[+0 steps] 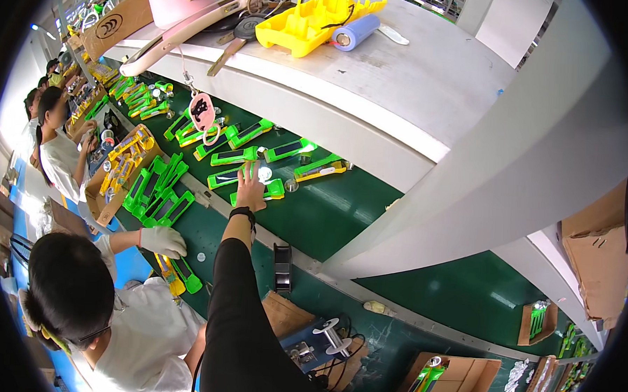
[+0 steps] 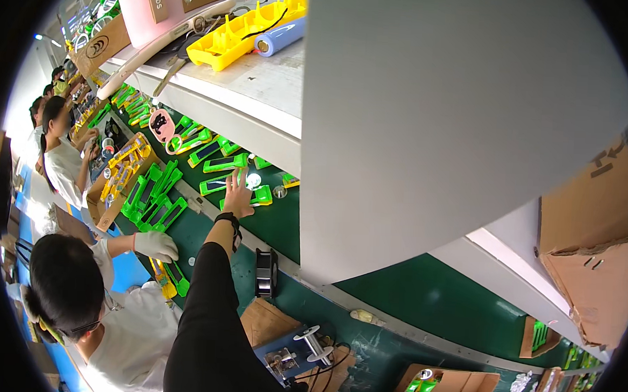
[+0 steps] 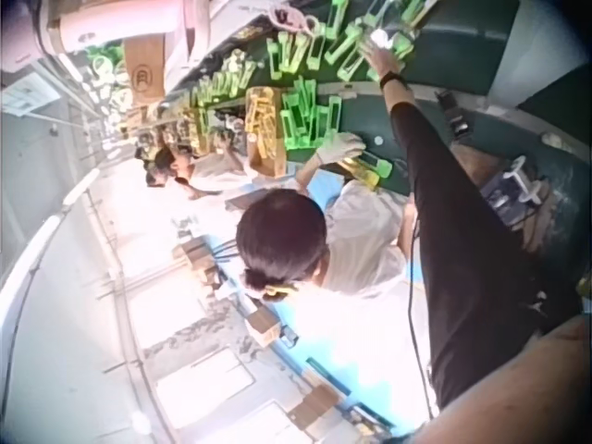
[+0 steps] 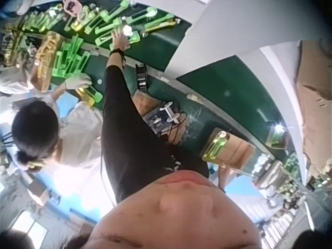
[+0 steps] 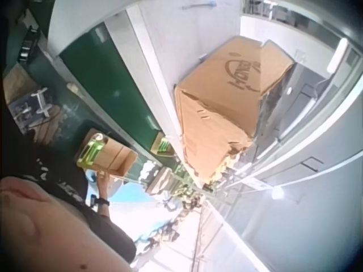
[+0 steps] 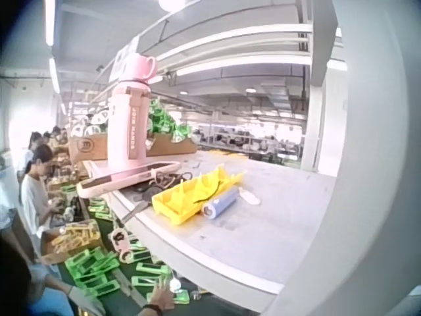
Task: Assembling, inspecting, and packaging hand-held flashlights on a factory assembly line.
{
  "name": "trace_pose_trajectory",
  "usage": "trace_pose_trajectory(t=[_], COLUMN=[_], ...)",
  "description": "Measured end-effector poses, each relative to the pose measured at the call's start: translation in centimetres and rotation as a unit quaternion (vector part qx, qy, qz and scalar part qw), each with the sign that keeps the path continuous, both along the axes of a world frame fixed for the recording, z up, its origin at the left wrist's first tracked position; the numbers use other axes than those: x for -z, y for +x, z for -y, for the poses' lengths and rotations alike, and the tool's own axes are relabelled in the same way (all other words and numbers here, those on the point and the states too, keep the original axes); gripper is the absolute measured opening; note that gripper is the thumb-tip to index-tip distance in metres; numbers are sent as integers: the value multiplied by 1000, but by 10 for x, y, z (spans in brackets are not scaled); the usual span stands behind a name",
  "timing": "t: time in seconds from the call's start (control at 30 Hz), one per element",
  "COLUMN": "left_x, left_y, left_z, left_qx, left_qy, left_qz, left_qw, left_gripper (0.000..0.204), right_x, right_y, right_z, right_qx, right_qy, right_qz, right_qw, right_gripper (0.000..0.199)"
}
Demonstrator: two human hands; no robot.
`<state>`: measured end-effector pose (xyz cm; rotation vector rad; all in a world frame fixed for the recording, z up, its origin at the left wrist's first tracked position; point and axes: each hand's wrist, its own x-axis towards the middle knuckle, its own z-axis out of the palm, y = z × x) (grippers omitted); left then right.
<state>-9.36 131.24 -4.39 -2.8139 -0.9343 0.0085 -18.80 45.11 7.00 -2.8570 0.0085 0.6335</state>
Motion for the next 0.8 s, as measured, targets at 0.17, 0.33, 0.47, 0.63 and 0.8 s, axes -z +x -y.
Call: trace_pose_trajectory(t=[0.17,0.33,0.47,0.63,0.8], left_x=[-8,-38,-117,-214,-251], left_y=[-10,-26,-63,-120,-148], left_z=[10,30,92,219,382], left_qx=[74,-19,-110,-159,-100], left_qy=[25,-130,-143,-157,-208], left_qz=[49,63,109,204,206], left_qw=[996,989,977,953,951], left_gripper=[47,46,46,43,33], right_x=[-22,-38,35,-65,-91], right_y=[5,5,18,50,26], right_z=[-32,-44,-1,-168,-237], right_qx=[-3,-30,-2,-94,-110], right_qy=[-28,-76,179,363,572], right_qz=[-14,-74,67,23,-262], right_qw=[1000,994,982,927,769], right_gripper=[45,40,32,37,54])
